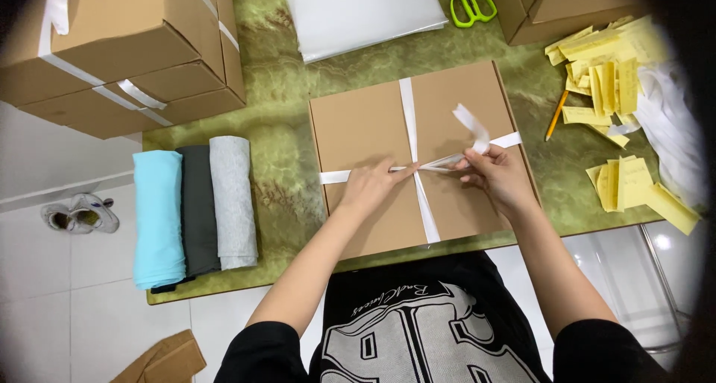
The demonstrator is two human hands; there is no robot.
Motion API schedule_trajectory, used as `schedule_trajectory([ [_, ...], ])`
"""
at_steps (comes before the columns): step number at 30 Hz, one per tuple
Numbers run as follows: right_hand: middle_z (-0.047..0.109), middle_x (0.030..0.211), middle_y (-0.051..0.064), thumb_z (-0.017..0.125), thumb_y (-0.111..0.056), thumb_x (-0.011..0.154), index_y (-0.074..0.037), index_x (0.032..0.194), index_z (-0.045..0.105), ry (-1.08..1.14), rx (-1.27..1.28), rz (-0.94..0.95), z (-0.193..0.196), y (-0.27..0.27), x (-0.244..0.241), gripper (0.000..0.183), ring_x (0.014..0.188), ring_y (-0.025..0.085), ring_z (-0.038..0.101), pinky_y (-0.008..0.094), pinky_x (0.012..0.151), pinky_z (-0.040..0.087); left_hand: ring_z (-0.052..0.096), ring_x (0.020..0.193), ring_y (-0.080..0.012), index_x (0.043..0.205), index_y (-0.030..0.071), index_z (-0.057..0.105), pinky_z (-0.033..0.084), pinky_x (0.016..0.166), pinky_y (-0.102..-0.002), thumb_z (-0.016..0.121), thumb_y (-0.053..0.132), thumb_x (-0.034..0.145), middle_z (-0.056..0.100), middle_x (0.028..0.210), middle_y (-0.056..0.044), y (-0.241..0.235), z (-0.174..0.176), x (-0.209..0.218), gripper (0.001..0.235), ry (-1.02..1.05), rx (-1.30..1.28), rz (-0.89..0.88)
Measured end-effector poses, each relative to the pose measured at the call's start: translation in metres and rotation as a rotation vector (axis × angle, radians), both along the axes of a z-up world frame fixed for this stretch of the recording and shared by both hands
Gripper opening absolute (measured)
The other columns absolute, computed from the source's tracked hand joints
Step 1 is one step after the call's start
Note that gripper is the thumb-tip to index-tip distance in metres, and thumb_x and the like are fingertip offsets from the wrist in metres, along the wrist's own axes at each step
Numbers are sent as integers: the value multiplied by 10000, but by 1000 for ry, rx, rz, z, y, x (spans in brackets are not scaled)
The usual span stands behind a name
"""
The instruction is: The person wraps a white ribbon around a cardboard box, tying it into a bow on top. They then write on a yellow sticky note with a pencil and place the note on the box. Finally, the person stacks the wrapped box on top of another box.
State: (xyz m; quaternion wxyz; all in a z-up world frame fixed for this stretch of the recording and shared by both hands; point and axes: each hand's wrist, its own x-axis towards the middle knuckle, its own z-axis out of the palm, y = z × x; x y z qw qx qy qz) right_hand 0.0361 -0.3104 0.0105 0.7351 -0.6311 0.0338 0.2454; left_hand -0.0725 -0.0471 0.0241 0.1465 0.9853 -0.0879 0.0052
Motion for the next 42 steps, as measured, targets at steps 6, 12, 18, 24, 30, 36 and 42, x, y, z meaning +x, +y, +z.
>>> schedule_trajectory([
  [6, 689, 1051, 207, 821, -5, 996, -32, 1496, 383, -317, -307, -231, -24, -74, 20, 665, 878, 291, 750, 421, 741, 679, 791, 917, -289, 1386, 506, 643, 646, 815, -452, 556, 106, 1022, 629, 1106, 28, 2, -35, 10, 548, -16, 71, 3],
  [12, 540, 1304, 167, 913, -80, 916, -75, 1488, 461, -911, -993, -245, 31, -62, 18, 730, 1192, 366, 513, 491, 1028, 372, 576, 543, -294, 1559, 571, 439, 477, 382, -453, 695, -47, 867, 589, 989, -63, 7, -94, 22, 962, -186, 213, -53],
  [18, 765, 1023, -15, 843, -373, 903, -249, 1127, 804, -1011, -1104, 406, 5, 9, 5, 259, 1068, 255, 711, 417, 926, 546, 798, 894, -313, 1395, 539, 636, 639, 811, -446, 545, 141, 1033, 626, 1099, 27, 2, -33, 11, 546, 1, 78, 16],
  [24, 814, 908, -25, 789, -352, 927, -220, 1005, 791, -850, -1262, 660, -8, 23, 15, 154, 974, 244, 773, 415, 883, 547, 800, 920, -309, 1362, 571, 646, 636, 832, -434, 517, 157, 1051, 638, 1073, 43, 8, -39, 15, 534, 34, 69, 10],
  [30, 845, 1017, 104, 776, -280, 924, -158, 996, 865, -501, -1031, 880, 63, 28, 11, 167, 1057, 355, 783, 456, 902, 587, 789, 1041, -328, 1339, 349, 586, 616, 923, -480, 611, 170, 1005, 741, 1082, -40, 29, -31, 34, 379, 217, -47, 9],
  [36, 724, 1288, 175, 652, -153, 1020, -2, 888, 766, -344, -307, 764, 53, 22, 14, 231, 1165, 299, 638, 426, 1044, 450, 801, 929, -353, 874, 217, 807, 622, 837, -496, 785, 358, 878, 787, 857, -82, 51, -15, 44, 142, 375, -78, 31],
  [42, 705, 1167, 112, 545, -197, 1108, -62, 822, 601, -121, 81, 629, 61, 37, -10, 321, 1026, 194, 654, 327, 950, 453, 706, 859, -242, 905, 148, 835, 560, 797, -390, 795, 366, 884, 739, 801, -49, 64, 20, 31, 222, 617, -581, 34],
])
